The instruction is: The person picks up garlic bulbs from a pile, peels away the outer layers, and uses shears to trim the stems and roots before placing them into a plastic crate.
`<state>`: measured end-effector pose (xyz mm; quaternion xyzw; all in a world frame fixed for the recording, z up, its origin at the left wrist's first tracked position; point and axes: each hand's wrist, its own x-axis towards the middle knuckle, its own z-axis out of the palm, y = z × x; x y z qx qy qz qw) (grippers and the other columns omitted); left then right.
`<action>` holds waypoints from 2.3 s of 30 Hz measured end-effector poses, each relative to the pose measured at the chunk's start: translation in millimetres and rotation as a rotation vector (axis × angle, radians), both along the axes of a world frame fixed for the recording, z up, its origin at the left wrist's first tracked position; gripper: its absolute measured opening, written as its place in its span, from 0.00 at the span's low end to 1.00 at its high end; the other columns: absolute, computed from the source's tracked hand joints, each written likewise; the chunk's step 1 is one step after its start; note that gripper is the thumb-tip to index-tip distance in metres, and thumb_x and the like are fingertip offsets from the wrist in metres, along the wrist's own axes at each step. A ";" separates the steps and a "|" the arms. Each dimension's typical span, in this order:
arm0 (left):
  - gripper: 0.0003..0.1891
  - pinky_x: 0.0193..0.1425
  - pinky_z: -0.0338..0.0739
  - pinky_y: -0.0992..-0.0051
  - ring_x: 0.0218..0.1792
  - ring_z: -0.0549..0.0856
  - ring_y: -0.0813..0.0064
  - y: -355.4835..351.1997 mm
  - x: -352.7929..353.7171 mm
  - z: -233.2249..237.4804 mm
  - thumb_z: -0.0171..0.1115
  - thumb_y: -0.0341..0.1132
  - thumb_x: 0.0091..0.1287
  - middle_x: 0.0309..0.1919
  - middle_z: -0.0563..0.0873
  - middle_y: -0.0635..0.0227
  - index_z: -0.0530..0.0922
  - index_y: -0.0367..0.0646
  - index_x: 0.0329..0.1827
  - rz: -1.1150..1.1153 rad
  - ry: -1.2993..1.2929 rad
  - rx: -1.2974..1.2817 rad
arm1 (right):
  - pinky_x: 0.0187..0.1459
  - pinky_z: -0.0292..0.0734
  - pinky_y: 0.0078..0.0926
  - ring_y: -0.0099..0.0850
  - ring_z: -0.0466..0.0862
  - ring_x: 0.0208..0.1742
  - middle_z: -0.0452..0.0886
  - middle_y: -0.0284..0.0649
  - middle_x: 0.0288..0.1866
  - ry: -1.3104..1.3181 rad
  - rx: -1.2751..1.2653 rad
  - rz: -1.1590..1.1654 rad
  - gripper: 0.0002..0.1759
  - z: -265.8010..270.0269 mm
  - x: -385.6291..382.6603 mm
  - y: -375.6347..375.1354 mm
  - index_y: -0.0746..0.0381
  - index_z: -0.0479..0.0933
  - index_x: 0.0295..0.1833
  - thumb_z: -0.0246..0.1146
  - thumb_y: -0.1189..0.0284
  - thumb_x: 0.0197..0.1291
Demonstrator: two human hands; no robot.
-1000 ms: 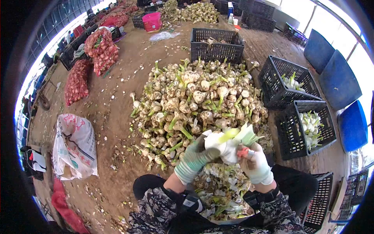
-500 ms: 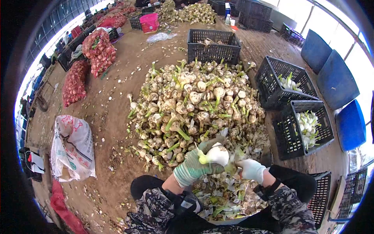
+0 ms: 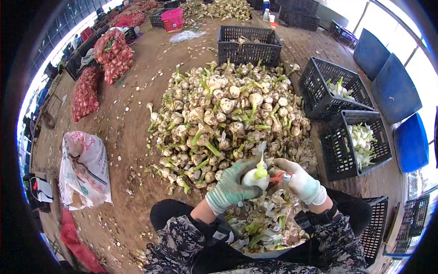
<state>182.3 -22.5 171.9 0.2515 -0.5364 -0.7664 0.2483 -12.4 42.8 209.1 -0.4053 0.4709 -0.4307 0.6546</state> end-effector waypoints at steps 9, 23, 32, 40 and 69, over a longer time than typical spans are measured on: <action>0.40 0.58 0.69 0.74 0.52 0.75 0.76 -2.9 2.8 12.6 0.73 0.27 0.42 0.52 0.76 0.67 0.65 0.39 0.62 0.015 -0.087 -0.166 | 0.39 0.76 0.21 0.27 0.78 0.40 0.75 0.42 0.45 -0.028 0.086 -0.004 0.23 7.9 -0.5 -1.1 0.69 0.67 0.55 0.61 0.70 0.56; 0.48 0.66 0.59 0.70 0.61 0.68 0.70 1.3 -2.0 21.2 0.75 0.34 0.40 0.61 0.69 0.59 0.57 0.34 0.66 0.045 0.093 0.063 | 0.42 0.77 0.33 0.33 0.78 0.42 0.72 0.45 0.51 -0.199 0.051 -0.264 0.35 -21.1 -10.7 9.3 0.68 0.54 0.65 0.61 0.70 0.55; 0.31 0.60 0.67 0.72 0.56 0.71 0.75 -1.4 -13.3 -2.6 0.62 0.41 0.61 0.60 0.68 0.64 0.60 0.40 0.64 0.596 0.202 0.319 | 0.53 0.70 0.24 0.28 0.75 0.50 0.75 0.41 0.48 0.151 -0.330 -0.520 0.19 -18.5 83.3 5.4 0.70 0.67 0.53 0.54 0.86 0.52; 0.25 0.40 0.78 0.75 0.37 0.80 0.75 -13.8 4.8 3.7 0.56 0.47 0.64 0.41 0.81 0.68 0.70 0.44 0.60 0.571 0.497 0.353 | 0.43 0.74 0.32 0.43 0.80 0.42 0.79 0.46 0.45 1.203 0.145 0.353 0.12 -66.1 9.2 23.0 0.59 0.79 0.45 0.58 0.68 0.56; 0.25 0.64 0.60 0.75 0.59 0.69 0.75 1.9 -10.4 6.8 0.49 0.45 0.68 0.59 0.71 0.64 0.65 0.36 0.62 0.709 0.060 0.035 | 0.40 0.73 0.21 0.22 0.77 0.37 0.78 0.37 0.36 0.461 -0.102 -0.140 0.16 -2.4 57.6 2.0 0.71 0.73 0.47 0.61 0.76 0.53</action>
